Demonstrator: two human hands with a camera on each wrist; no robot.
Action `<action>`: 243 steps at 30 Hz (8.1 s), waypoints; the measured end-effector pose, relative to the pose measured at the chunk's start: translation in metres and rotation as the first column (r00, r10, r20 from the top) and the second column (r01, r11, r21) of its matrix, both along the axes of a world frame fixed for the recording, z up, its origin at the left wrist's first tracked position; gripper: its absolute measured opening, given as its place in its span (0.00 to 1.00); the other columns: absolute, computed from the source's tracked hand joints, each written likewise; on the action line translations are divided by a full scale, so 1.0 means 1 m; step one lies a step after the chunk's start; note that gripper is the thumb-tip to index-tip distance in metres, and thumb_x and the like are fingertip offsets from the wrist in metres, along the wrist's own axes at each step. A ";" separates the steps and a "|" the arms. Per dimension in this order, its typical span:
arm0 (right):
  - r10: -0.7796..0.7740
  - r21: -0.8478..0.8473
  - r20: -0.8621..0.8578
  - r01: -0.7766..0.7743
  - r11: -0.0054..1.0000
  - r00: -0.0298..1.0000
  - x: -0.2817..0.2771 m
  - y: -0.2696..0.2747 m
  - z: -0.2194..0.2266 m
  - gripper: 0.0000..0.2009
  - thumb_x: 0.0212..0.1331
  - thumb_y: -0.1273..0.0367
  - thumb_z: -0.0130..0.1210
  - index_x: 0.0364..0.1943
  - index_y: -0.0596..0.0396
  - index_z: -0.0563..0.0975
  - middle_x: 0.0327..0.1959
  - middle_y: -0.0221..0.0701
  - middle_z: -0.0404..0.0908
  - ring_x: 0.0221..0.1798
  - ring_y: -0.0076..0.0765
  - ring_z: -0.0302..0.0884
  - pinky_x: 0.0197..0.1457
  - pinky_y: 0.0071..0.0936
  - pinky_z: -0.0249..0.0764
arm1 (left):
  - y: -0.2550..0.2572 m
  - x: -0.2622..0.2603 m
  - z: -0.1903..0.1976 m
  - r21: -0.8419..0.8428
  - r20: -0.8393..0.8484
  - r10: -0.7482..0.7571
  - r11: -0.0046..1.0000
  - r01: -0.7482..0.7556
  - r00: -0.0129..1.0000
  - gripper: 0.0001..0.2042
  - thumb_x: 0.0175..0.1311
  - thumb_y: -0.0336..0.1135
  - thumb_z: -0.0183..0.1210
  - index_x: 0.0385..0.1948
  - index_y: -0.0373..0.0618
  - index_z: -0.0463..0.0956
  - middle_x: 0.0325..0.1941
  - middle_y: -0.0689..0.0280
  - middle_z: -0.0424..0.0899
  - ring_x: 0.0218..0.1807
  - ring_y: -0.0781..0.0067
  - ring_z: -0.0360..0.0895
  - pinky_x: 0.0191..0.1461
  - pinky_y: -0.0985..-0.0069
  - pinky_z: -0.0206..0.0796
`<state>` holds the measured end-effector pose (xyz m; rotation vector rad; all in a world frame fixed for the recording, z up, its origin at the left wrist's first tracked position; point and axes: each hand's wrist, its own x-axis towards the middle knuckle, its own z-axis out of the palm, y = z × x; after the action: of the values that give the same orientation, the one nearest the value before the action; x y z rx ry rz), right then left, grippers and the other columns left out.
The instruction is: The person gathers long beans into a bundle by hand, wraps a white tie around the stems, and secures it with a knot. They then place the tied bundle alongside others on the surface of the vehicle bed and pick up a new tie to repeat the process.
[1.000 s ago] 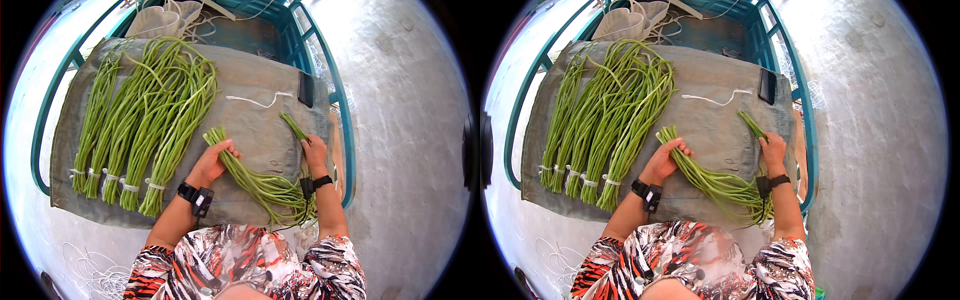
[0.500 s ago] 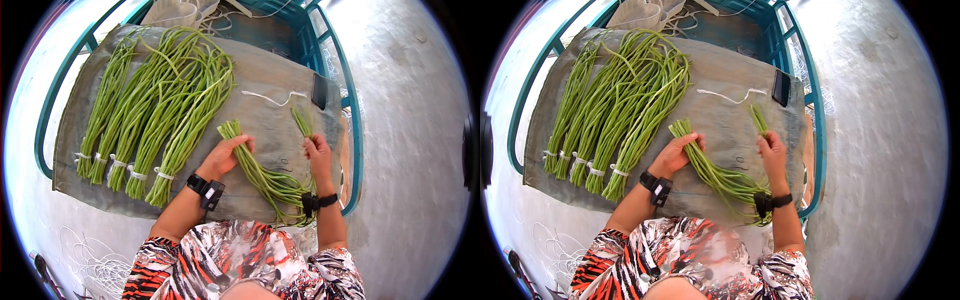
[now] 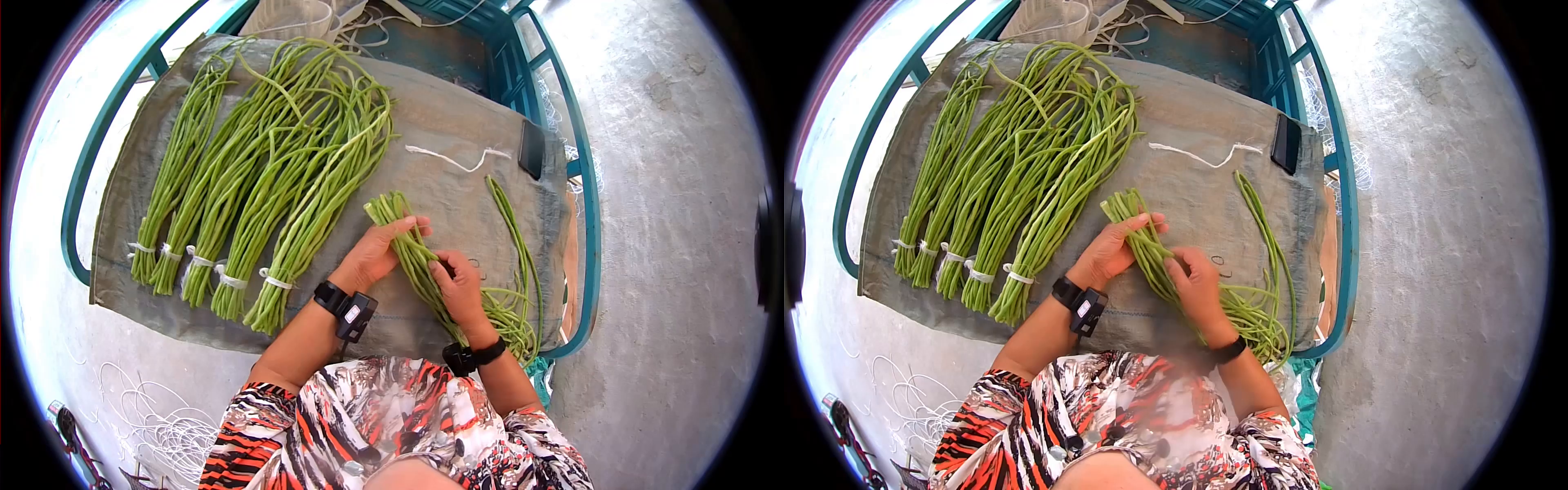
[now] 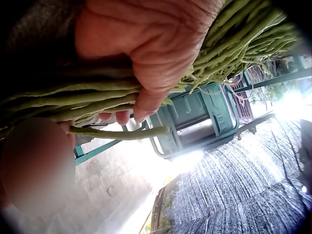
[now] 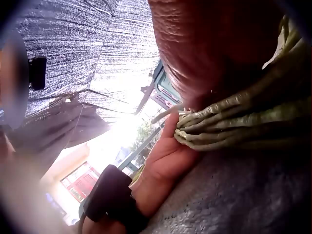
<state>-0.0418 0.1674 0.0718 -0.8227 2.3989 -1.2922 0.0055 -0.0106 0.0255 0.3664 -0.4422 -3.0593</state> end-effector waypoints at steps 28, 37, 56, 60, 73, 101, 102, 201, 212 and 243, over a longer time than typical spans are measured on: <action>0.095 0.191 -0.553 0.016 0.981 0.828 0.008 -0.037 0.019 0.13 0.55 0.70 0.58 0.45 0.48 0.80 0.32 0.35 0.79 0.38 0.45 0.76 0.39 0.38 0.73 | -0.001 -0.001 0.001 -0.063 0.021 -0.020 0.998 0.022 1.000 0.07 0.63 0.30 0.59 0.40 0.44 0.73 0.41 0.63 0.81 0.49 0.67 0.78 0.55 0.67 0.71; -0.089 0.253 -0.745 0.403 0.880 0.661 -0.109 0.039 0.011 0.11 0.56 0.66 0.58 0.42 0.51 0.79 0.43 0.37 0.79 0.46 0.46 0.76 0.49 0.37 0.71 | 0.001 -0.002 -0.002 -0.004 0.018 0.008 1.000 -0.008 1.000 0.06 0.64 0.36 0.59 0.36 0.46 0.73 0.32 0.68 0.78 0.41 0.67 0.77 0.51 0.65 0.71; 0.005 0.377 -0.816 0.524 0.764 0.579 -0.154 0.071 -0.019 0.08 0.50 0.65 0.62 0.34 0.45 0.77 0.36 0.29 0.76 0.43 0.42 0.74 0.43 0.40 0.72 | -0.001 -0.001 -0.001 -0.002 0.044 -0.008 1.000 0.009 0.999 0.06 0.64 0.35 0.58 0.36 0.44 0.74 0.34 0.66 0.80 0.40 0.67 0.79 0.48 0.66 0.73; 0.030 0.385 -0.829 0.532 0.754 0.558 -0.157 0.068 -0.022 0.07 0.49 0.66 0.61 0.32 0.46 0.76 0.34 0.30 0.76 0.42 0.42 0.74 0.42 0.39 0.72 | -0.002 0.001 0.003 -0.024 0.044 -0.021 0.999 0.022 0.999 0.07 0.64 0.35 0.59 0.38 0.45 0.74 0.34 0.66 0.80 0.41 0.67 0.79 0.48 0.66 0.73; -0.142 0.140 -0.269 0.184 0.973 0.953 -0.050 0.011 0.039 0.06 0.54 0.70 0.58 0.33 0.57 0.76 0.26 0.30 0.79 0.28 0.27 0.76 0.33 0.25 0.71 | -0.003 0.002 0.004 0.009 0.027 -0.034 0.999 0.034 0.999 0.08 0.63 0.32 0.58 0.42 0.45 0.73 0.52 0.59 0.80 0.44 0.69 0.78 0.50 0.67 0.73; -0.206 -0.184 0.025 0.207 0.961 0.978 -0.016 -0.011 -0.006 0.07 0.58 0.73 0.60 0.39 0.55 0.76 0.29 0.20 0.74 0.32 0.15 0.68 0.37 0.16 0.67 | -0.001 0.000 0.004 -0.023 0.007 0.018 1.000 -0.018 1.000 0.16 0.63 0.30 0.58 0.51 0.43 0.68 0.40 0.63 0.80 0.45 0.65 0.79 0.50 0.68 0.73; -0.212 -0.180 -0.026 0.204 0.962 0.977 -0.014 -0.016 -0.003 0.07 0.57 0.74 0.60 0.39 0.55 0.76 0.29 0.20 0.73 0.31 0.15 0.68 0.36 0.16 0.67 | 0.000 0.000 0.004 -0.024 0.014 0.021 1.000 -0.021 1.000 0.15 0.63 0.31 0.58 0.50 0.43 0.69 0.40 0.63 0.80 0.45 0.65 0.79 0.50 0.68 0.73; 0.289 0.501 -0.307 -0.104 0.859 0.907 0.023 0.046 0.041 0.44 0.40 0.53 0.68 0.65 0.50 0.63 0.49 0.38 0.76 0.51 0.47 0.72 0.55 0.41 0.67 | 0.003 0.006 0.015 -0.098 -0.425 -0.074 0.995 0.035 0.902 0.10 0.56 0.30 0.61 0.32 0.50 0.65 0.25 0.73 0.69 0.34 0.75 0.72 0.60 0.65 0.67; -0.254 0.295 -0.422 0.397 0.869 0.870 -0.020 0.141 0.008 0.15 0.51 0.61 0.62 0.42 0.51 0.78 0.36 0.37 0.78 0.40 0.44 0.76 0.44 0.35 0.71 | 0.000 0.005 0.011 -0.092 -0.438 -0.115 0.992 0.083 0.892 0.13 0.53 0.32 0.65 0.31 0.51 0.67 0.24 0.74 0.70 0.33 0.76 0.72 0.61 0.64 0.67; 0.129 0.332 -0.593 0.095 0.938 0.795 0.015 0.087 0.053 0.35 0.48 0.55 0.65 0.60 0.54 0.66 0.61 0.41 0.67 0.66 0.50 0.61 0.69 0.47 0.53 | 0.005 0.001 0.007 0.065 -0.186 0.066 0.996 -0.055 0.980 0.07 0.62 0.29 0.58 0.38 0.48 0.70 0.32 0.70 0.77 0.41 0.70 0.77 0.65 0.63 0.64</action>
<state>-0.0263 0.2545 0.1244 -1.2930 2.9701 -0.5916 0.0060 -0.0059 0.0324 0.0875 -0.3246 -3.0145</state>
